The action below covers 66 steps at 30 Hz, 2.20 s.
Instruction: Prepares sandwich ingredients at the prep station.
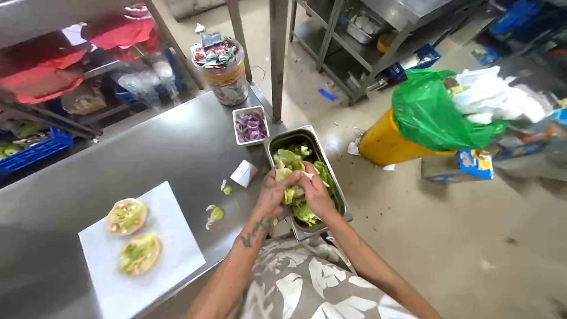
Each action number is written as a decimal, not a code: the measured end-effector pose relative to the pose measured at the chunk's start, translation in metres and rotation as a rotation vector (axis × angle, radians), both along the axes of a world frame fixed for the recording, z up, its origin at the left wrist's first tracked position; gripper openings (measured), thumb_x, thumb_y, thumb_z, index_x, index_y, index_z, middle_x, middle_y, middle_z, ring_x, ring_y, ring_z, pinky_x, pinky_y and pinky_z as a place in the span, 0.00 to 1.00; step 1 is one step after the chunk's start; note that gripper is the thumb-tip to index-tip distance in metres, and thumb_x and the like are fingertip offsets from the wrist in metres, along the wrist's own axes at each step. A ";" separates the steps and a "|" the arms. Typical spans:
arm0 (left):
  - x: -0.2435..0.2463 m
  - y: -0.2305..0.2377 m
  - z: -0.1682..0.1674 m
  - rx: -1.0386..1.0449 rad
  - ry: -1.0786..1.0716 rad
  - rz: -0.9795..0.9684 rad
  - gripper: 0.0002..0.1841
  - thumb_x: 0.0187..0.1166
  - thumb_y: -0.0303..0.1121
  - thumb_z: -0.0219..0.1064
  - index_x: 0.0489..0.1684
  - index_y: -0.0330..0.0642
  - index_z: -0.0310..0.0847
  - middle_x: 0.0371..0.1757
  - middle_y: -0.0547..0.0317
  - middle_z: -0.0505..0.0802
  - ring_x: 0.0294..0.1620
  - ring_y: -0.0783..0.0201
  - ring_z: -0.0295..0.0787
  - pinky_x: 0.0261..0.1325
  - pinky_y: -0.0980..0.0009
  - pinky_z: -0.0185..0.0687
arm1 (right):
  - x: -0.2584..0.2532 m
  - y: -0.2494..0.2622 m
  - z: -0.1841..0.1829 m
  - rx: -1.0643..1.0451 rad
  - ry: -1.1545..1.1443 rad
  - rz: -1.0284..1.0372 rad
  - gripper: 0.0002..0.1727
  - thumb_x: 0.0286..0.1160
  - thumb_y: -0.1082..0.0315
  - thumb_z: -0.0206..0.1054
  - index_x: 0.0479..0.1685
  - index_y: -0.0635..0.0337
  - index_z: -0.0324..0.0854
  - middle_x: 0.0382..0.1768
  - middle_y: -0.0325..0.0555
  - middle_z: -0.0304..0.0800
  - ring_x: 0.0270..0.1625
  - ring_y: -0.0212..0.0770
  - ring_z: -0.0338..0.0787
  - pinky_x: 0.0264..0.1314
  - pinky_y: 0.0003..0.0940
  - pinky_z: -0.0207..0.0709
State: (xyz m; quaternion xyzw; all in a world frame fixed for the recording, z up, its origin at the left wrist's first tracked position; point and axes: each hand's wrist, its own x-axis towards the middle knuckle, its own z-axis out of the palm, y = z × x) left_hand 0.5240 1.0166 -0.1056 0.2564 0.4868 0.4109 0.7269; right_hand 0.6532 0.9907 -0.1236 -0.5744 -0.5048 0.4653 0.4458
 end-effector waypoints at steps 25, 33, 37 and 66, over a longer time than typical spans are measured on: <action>-0.001 0.003 -0.016 0.058 -0.154 0.012 0.07 0.80 0.24 0.61 0.50 0.40 0.80 0.35 0.57 0.92 0.32 0.66 0.91 0.36 0.68 0.92 | 0.049 0.016 0.010 -0.455 0.519 -0.197 0.17 0.96 0.53 0.46 0.55 0.52 0.76 0.25 0.33 0.77 0.18 0.23 0.71 0.17 0.17 0.65; -0.002 0.012 -0.013 0.201 0.027 0.101 0.14 0.83 0.28 0.66 0.64 0.39 0.78 0.46 0.56 0.92 0.42 0.65 0.91 0.48 0.66 0.92 | 0.051 -0.007 0.029 -0.053 -0.601 0.114 0.27 0.92 0.47 0.52 0.81 0.50 0.77 0.60 0.52 0.92 0.57 0.53 0.93 0.62 0.61 0.83; 0.011 0.004 -0.016 0.288 0.071 0.105 0.15 0.84 0.33 0.65 0.66 0.39 0.78 0.47 0.56 0.92 0.45 0.65 0.91 0.52 0.66 0.91 | 0.030 -0.051 0.036 -0.162 -0.168 0.043 0.32 0.86 0.34 0.51 0.79 0.43 0.71 0.51 0.48 0.91 0.38 0.48 0.94 0.36 0.49 0.90; 0.025 0.019 -0.033 0.382 0.051 0.181 0.19 0.85 0.33 0.66 0.71 0.38 0.73 0.54 0.53 0.91 0.52 0.63 0.91 0.59 0.61 0.90 | 0.028 0.026 0.021 -0.285 -0.180 0.093 0.36 0.90 0.36 0.45 0.84 0.51 0.67 0.55 0.58 0.90 0.44 0.54 0.95 0.42 0.57 0.91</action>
